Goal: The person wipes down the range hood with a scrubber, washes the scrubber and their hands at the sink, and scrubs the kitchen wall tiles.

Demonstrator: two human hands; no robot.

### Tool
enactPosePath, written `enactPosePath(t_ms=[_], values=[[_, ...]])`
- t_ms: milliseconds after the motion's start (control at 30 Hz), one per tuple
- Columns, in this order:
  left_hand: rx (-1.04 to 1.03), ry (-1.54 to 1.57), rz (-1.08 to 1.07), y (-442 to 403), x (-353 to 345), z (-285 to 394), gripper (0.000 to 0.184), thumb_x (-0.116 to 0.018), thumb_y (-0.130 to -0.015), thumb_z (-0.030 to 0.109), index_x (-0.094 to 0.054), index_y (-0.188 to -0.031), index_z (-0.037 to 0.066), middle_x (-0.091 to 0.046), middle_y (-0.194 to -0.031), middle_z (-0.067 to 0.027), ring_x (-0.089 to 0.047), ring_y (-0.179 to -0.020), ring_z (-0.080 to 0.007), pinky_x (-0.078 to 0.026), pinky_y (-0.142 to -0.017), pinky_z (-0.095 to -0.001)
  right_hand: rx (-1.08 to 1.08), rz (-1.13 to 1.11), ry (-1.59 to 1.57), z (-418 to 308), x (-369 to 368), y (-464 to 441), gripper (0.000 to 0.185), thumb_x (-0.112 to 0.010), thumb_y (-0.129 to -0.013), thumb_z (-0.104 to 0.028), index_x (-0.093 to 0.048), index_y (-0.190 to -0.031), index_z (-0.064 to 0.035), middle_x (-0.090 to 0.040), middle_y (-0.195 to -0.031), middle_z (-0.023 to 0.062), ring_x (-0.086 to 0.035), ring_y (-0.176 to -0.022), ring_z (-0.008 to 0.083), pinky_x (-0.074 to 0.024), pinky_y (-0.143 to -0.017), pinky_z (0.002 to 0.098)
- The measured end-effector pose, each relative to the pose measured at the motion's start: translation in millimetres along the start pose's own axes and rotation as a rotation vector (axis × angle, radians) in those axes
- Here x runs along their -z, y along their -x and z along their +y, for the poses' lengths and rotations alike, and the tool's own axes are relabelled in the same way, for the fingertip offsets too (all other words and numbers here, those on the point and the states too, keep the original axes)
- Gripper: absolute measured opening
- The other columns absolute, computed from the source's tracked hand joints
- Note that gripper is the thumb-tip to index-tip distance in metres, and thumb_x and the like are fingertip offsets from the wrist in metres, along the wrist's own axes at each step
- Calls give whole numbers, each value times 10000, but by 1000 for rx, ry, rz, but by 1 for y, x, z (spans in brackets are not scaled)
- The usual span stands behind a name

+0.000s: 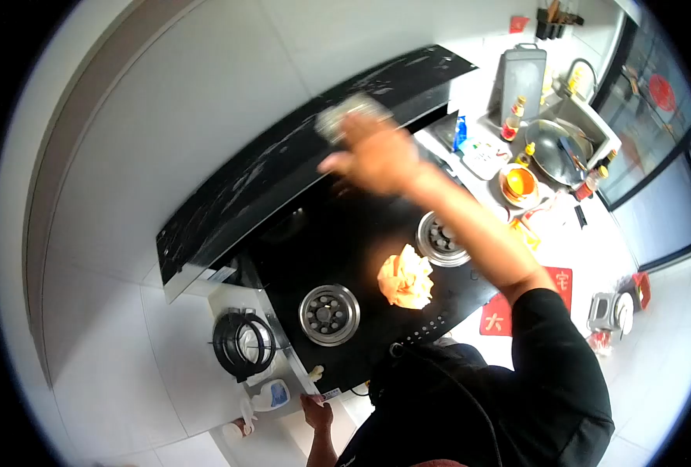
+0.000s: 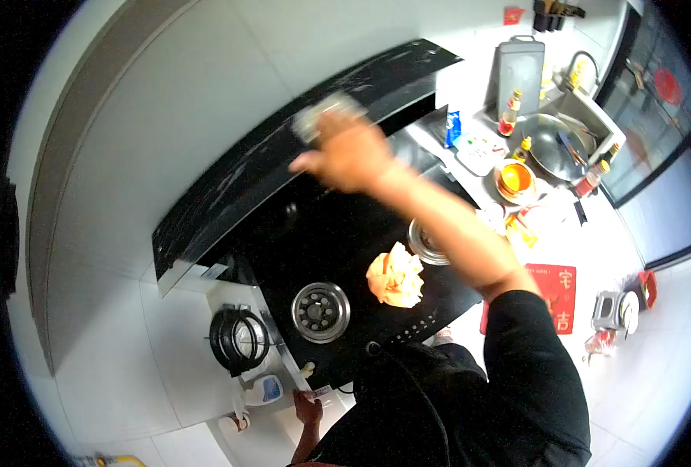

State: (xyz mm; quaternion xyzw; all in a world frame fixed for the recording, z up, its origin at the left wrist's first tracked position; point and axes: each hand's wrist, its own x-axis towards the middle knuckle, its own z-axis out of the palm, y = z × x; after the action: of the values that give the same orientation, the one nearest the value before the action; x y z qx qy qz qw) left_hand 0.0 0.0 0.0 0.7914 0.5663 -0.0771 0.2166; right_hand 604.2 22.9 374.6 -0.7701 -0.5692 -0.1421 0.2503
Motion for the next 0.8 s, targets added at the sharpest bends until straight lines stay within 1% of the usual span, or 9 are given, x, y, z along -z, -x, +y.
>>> enactPosePath(t_ms=[67,167,233,300,433,533,600,767,800], values=[[66,-12,-37,4,5,-2,460,-660,-721,79,-580,-1173,40,-503,-1378,-180,-402,-1360,-344,-348,-1125,-428,53,24,14,-34,-24,7,809,-383,-956,-626,-462,-1383,57,-425,-1466,247,-378,-1384,358,-257,-1170,430],[-14,-42,107,-6,21,17,434,-660,-709,66,-594,-1136,26,-542,-1296,-175,-455,-1296,-350,-361,-1114,-427,180,79,-89,-21,-18,5,829,-366,-947,-645,-463,-1381,55,-420,-1468,243,-350,-1408,342,-247,-1173,436],[-174,-182,142,-5,3,21,468,-656,-712,64,-569,-1170,29,-595,-1207,-159,-515,-1226,-340,-385,-1089,-427,167,149,-47,18,-8,23,803,-448,-919,-627,-486,-1358,45,-474,-1428,218,-396,-1371,353,-289,-1150,442],[79,63,27,-4,9,29,474,-653,-712,58,-555,-1174,19,-638,-1125,-123,-551,-1186,-318,-381,-1091,-425,126,276,-31,76,12,40,736,-574,-883,-553,-514,-1314,40,-518,-1380,209,-452,-1319,371,-344,-1117,449],[117,31,131,0,9,49,526,-656,-708,54,-510,-1210,8,-659,-1042,-88,-583,-1136,-303,-383,-1085,-429,-82,410,240,221,53,63,608,-699,-837,-387,-545,-1324,-58,-534,-1395,120,-499,-1292,305,-387,-1089,443],[210,112,3,-3,12,55,592,-661,-706,49,-454,-1257,-10,-654,-1026,-94,-594,-1116,-305,-428,-1041,-427,-135,386,406,298,81,72,384,-622,-877,-166,-617,-1251,-79,-598,-1326,86,-555,-1229,291,-451,-1029,401],[-121,-179,210,-7,-1,36,633,-669,-719,54,-397,-1287,-12,-654,-1023,-110,-625,-1070,-301,-486,-957,-429,-130,423,397,309,89,71,301,-538,-889,-49,-683,-1153,-73,-657,-1236,76,-615,-1141,281,-508,-948,375],[50,-33,156,-13,-8,28,602,-679,-727,68,-396,-1253,-14,-649,-999,-114,-637,-1026,-303,-496,-945,-427,-254,553,266,322,78,79,293,-550,-877,-59,-707,-1123,-84,-674,-1199,95,-633,-1113,282,-507,-940,368],[35,37,123,-14,-6,31,590,-682,-730,77,-399,-1240,-13,-646,-990,-112,-637,-1015,-304,-492,-950,-424,-396,638,-49,325,75,79,314,-546,-890,-60,-680,-1174,-47,-671,-1220,85,-638,-1092,237,-506,-923,338]])
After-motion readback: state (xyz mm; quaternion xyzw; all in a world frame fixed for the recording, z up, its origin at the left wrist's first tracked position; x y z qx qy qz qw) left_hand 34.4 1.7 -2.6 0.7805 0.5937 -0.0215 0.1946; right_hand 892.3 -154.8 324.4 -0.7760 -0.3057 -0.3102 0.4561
